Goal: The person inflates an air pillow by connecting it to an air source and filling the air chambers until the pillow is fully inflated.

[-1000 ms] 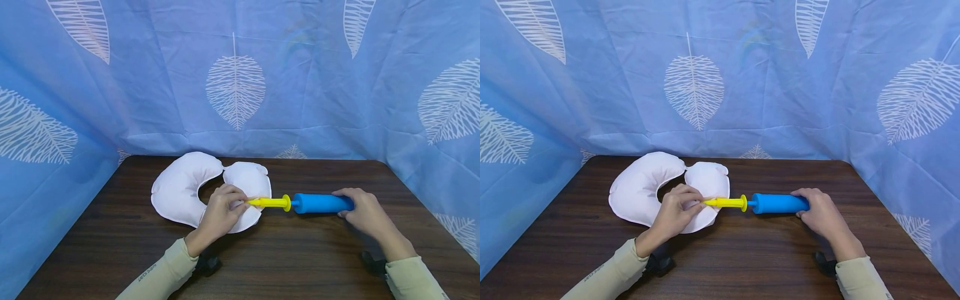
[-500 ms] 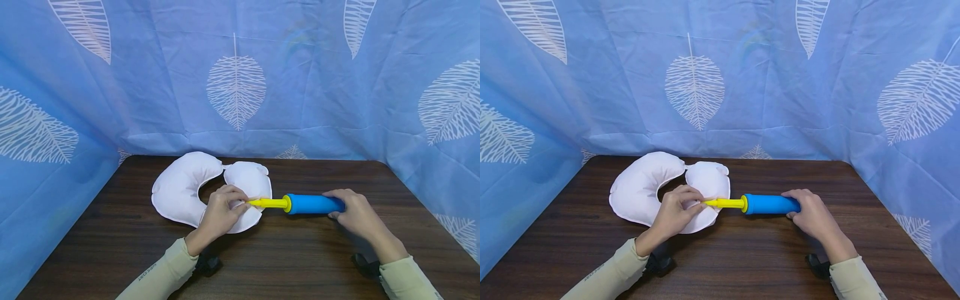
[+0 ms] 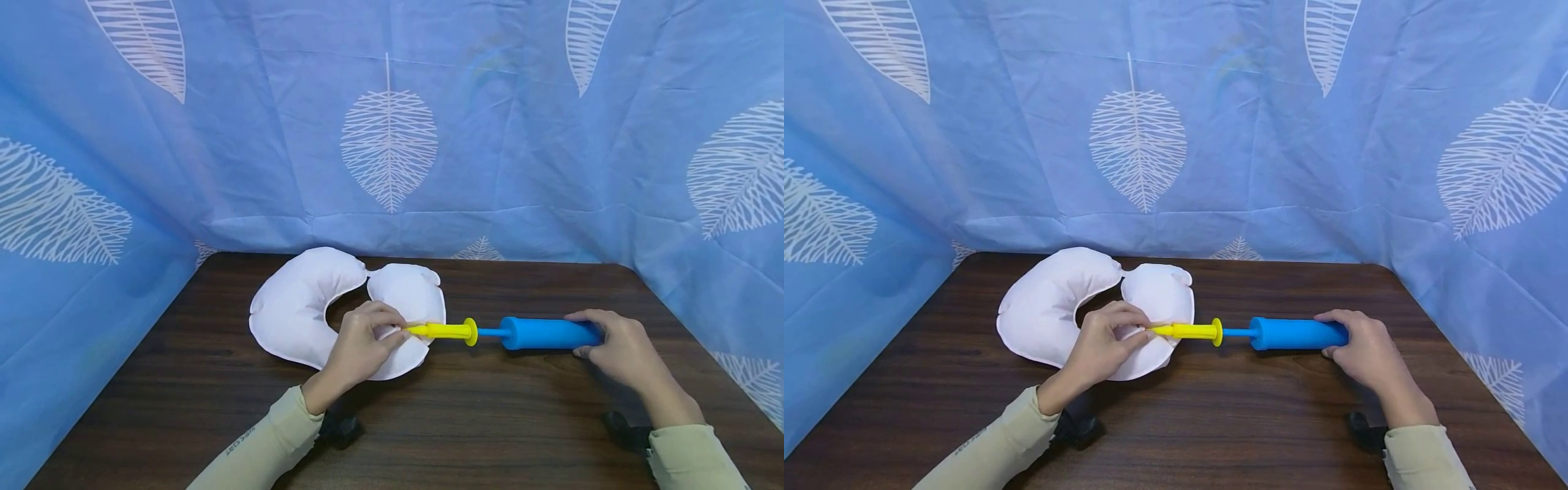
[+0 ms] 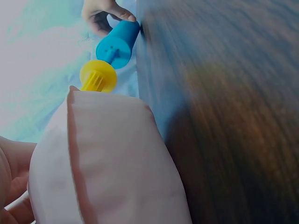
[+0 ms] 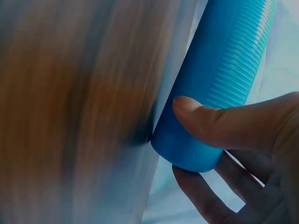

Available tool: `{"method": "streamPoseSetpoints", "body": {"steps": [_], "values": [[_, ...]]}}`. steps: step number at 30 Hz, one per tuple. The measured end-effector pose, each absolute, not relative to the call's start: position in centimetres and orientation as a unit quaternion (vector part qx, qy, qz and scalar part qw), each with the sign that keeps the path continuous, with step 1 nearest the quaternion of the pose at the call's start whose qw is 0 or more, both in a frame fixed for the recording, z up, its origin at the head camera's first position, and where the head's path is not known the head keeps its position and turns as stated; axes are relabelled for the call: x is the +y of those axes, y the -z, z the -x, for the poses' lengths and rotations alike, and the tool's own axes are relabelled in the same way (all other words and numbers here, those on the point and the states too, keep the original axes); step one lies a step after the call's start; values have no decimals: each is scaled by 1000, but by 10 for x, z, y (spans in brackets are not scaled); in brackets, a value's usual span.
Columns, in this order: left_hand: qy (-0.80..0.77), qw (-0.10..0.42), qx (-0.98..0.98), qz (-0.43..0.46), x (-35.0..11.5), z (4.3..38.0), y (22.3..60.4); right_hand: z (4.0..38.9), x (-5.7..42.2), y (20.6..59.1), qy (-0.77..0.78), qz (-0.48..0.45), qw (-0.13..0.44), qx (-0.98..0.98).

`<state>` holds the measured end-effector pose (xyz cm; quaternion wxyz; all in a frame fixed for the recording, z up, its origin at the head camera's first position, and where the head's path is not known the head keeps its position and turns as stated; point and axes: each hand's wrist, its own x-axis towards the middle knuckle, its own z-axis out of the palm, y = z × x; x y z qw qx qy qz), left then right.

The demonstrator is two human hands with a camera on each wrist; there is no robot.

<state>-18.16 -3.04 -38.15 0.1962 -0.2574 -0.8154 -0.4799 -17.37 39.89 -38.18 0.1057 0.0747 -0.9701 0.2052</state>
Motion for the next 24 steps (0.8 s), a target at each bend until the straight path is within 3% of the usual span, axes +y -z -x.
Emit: {"method": "streamPoseSetpoints", "body": {"steps": [10,18,24], "values": [[482,196,-816,253,-31,182,382,174,431,382,-202,-22,90,-975],[487,196,-815,246,-30,182,381,173,428,383,-211,-27,112,-971],[477,188,-822,247,-29,180,381,171,411,380,-235,-34,89,-967]]}}
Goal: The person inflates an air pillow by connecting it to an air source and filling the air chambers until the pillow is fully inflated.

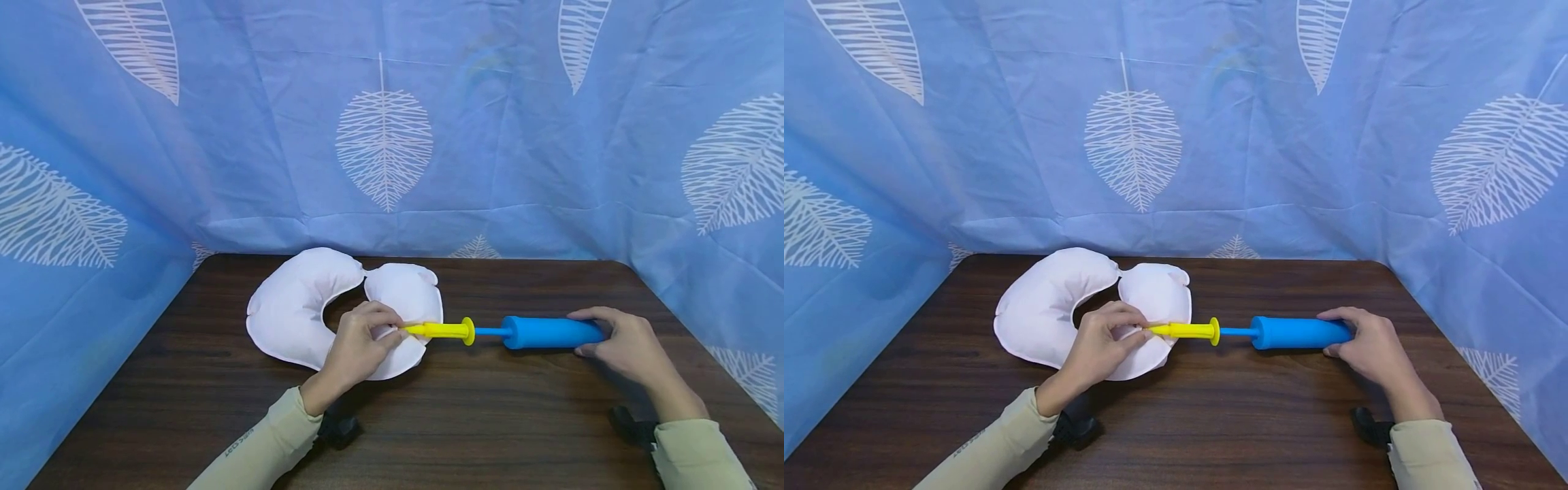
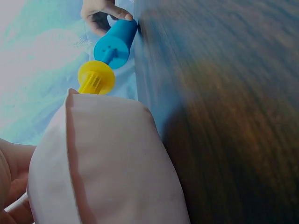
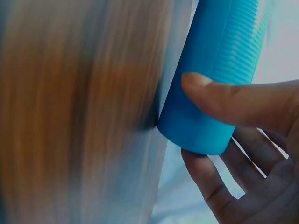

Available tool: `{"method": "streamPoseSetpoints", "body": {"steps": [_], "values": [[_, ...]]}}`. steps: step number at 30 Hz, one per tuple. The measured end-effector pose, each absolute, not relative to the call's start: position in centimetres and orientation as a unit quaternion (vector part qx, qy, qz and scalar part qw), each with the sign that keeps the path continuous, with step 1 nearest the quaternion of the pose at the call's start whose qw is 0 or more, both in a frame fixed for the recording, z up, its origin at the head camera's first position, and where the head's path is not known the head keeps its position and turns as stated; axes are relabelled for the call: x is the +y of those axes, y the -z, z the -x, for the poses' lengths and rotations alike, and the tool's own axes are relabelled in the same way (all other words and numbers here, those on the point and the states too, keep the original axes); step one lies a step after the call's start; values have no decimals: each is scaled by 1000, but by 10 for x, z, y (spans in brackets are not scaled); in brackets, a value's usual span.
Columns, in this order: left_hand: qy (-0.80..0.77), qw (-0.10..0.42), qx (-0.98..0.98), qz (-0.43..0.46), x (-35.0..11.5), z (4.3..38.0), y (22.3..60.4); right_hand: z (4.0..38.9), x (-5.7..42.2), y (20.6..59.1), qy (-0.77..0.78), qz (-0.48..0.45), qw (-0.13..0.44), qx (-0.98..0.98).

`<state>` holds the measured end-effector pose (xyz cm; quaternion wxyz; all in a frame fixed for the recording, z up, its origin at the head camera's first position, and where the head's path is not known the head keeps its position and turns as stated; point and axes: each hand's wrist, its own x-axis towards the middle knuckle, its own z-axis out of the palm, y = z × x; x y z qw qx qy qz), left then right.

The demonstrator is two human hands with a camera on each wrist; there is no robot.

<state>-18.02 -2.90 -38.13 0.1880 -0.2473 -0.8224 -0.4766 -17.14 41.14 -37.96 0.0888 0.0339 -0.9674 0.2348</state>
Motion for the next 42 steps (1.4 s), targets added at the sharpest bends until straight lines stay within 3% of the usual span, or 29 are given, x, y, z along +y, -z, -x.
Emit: {"method": "streamPoseSetpoints", "body": {"steps": [7,18,33,42], "values": [[477,182,-825,240,-28,180,381,173,385,378,-301,-45,38,-952],[471,203,-821,252,-28,179,379,172,365,379,-339,-60,22,-939],[471,198,-821,253,-28,180,381,176,388,381,-374,-49,-21,-926],[472,184,-828,241,-28,180,381,173,426,383,-351,-19,-32,-936]]}}
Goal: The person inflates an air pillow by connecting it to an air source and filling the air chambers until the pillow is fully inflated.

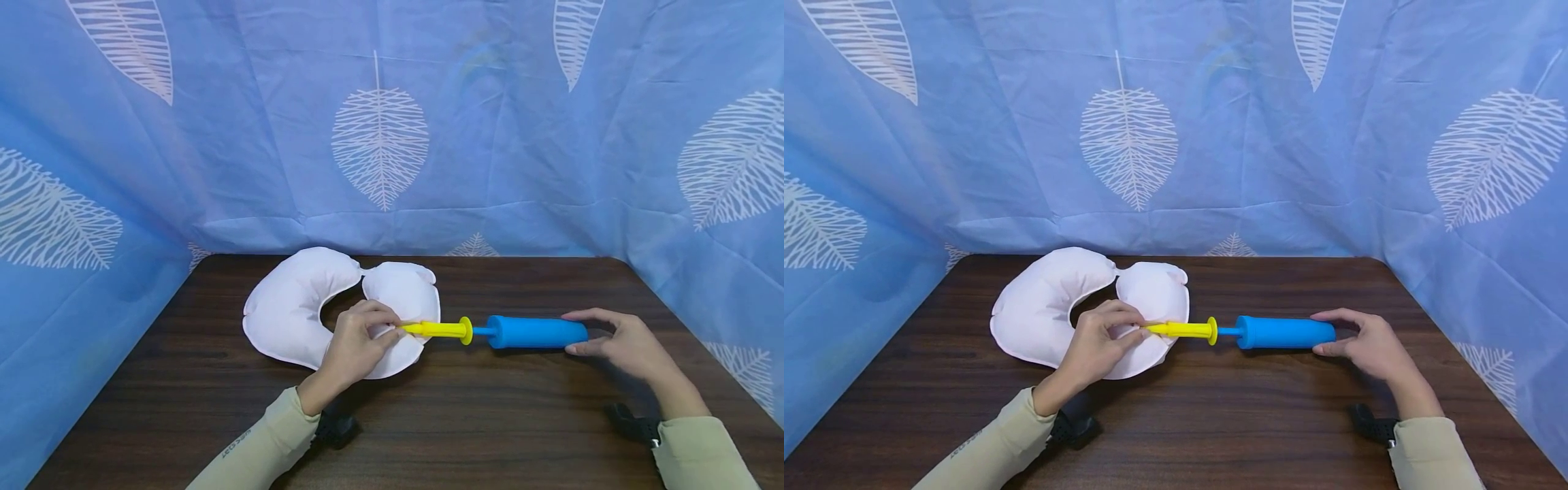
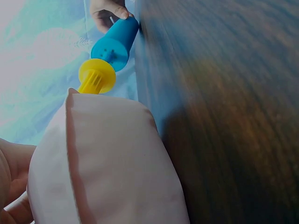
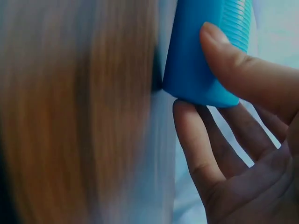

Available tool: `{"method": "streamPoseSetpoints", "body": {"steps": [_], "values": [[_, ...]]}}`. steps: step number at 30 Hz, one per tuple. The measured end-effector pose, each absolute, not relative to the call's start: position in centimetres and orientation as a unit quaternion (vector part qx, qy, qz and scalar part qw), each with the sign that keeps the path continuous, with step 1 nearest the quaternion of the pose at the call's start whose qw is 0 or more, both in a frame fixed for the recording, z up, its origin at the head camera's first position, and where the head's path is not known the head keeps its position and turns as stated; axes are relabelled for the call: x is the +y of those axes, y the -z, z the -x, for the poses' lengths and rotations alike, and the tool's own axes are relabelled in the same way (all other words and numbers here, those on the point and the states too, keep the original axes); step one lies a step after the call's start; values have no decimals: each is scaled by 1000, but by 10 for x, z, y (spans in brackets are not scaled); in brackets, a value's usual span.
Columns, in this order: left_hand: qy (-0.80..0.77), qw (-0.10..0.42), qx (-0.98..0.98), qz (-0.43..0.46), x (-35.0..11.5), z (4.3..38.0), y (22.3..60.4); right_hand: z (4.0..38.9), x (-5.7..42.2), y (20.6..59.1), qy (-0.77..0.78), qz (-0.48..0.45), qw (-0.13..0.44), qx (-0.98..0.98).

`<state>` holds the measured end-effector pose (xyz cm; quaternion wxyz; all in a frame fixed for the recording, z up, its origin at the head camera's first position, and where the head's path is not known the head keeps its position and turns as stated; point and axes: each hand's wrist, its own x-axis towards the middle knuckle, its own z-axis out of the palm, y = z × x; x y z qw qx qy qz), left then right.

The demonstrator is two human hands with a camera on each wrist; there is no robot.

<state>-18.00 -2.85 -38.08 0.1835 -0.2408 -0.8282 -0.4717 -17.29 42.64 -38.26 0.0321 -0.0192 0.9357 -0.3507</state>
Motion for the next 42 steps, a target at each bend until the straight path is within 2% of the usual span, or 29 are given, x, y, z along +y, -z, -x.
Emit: {"method": "streamPoseSetpoints", "body": {"steps": [12,27,36,42], "values": [[472,177,-831,237,-28,181,381,168,456,387,332,0,26,943],[466,204,-820,263,-28,180,382,175,407,385,334,55,14,941],[460,209,-822,265,-27,180,382,175,390,382,388,52,51,919],[461,204,-822,264,-28,180,382,175,391,383,384,50,49,921]]}}
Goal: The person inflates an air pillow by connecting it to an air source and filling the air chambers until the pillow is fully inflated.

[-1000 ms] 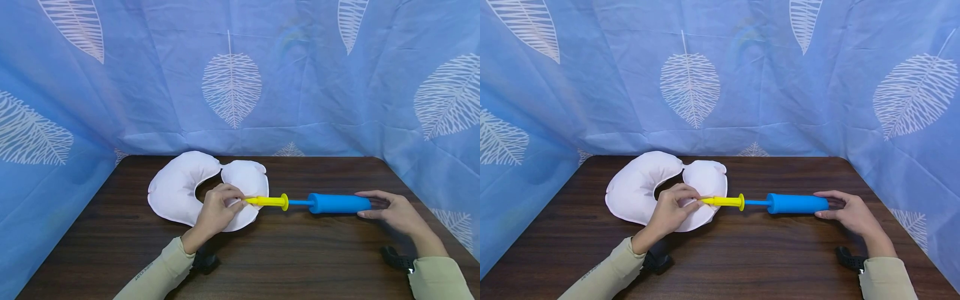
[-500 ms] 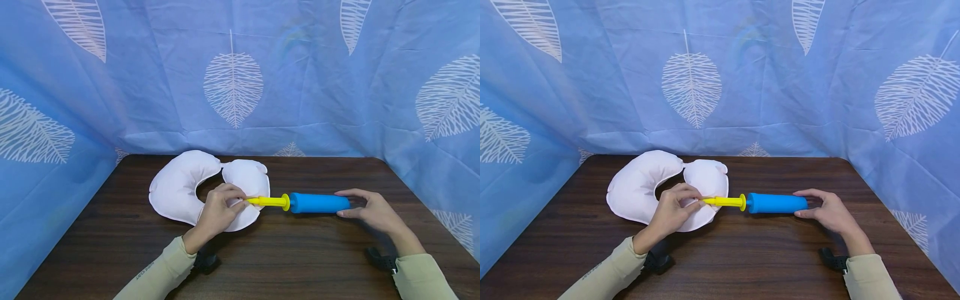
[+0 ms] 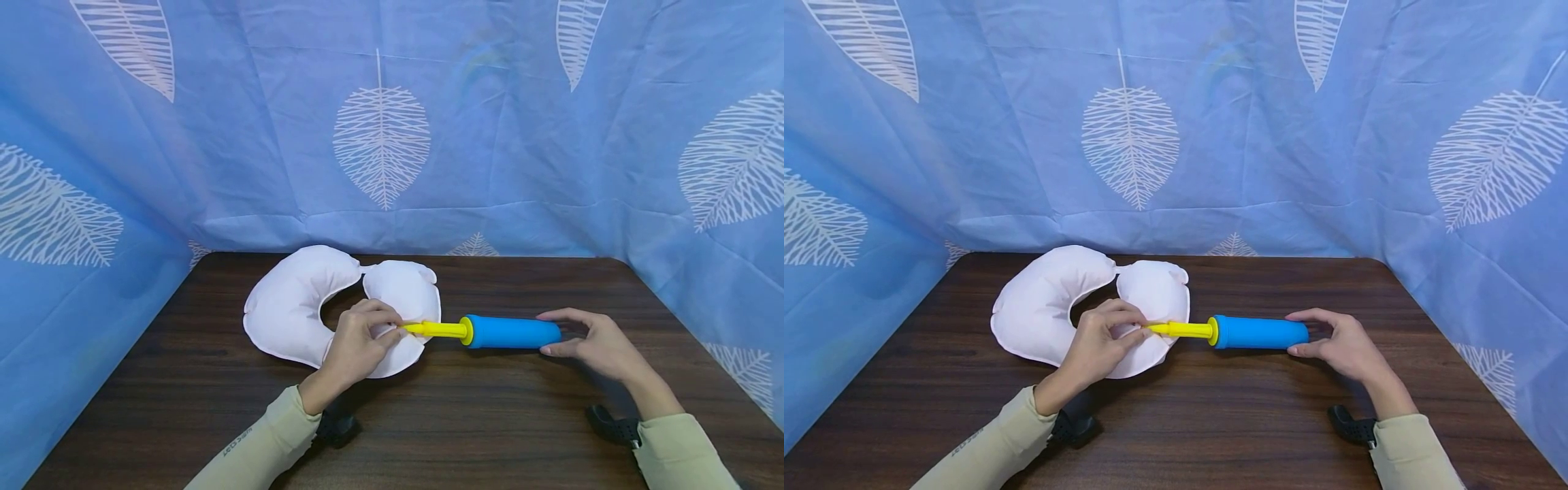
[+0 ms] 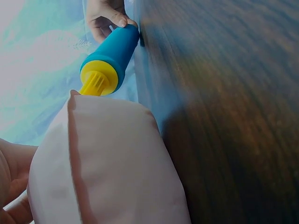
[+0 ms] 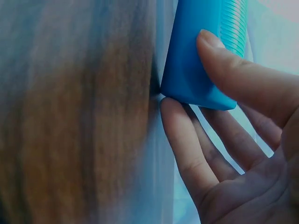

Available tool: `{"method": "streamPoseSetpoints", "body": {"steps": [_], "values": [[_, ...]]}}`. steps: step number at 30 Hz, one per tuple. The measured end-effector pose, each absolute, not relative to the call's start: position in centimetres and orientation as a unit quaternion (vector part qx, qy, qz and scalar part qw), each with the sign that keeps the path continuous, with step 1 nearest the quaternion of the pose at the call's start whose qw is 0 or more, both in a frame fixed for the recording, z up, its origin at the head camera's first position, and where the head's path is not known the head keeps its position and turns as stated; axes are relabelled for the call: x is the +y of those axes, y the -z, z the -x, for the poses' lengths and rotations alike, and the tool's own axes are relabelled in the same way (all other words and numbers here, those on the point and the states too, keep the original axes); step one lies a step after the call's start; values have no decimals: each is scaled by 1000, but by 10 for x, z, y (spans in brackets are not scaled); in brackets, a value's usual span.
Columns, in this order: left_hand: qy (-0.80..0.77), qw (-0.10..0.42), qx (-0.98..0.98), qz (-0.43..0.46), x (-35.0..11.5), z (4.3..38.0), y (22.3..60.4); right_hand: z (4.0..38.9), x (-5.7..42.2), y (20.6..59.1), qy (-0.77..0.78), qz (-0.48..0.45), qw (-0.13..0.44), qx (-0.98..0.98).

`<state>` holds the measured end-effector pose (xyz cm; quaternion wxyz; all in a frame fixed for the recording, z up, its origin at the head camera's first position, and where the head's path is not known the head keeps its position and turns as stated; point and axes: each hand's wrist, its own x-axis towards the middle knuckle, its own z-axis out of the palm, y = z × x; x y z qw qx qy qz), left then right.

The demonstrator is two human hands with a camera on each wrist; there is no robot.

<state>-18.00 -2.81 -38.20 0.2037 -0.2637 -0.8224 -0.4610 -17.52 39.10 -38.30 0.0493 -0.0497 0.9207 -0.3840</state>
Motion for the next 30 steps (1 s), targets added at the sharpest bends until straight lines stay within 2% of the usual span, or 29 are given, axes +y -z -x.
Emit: {"method": "streamPoseSetpoints", "body": {"steps": [18,30], "values": [[462,201,-823,261,-29,182,383,171,443,387,308,14,-3,951],[469,188,-826,249,-29,181,383,165,462,385,296,-2,-1,955]]}}
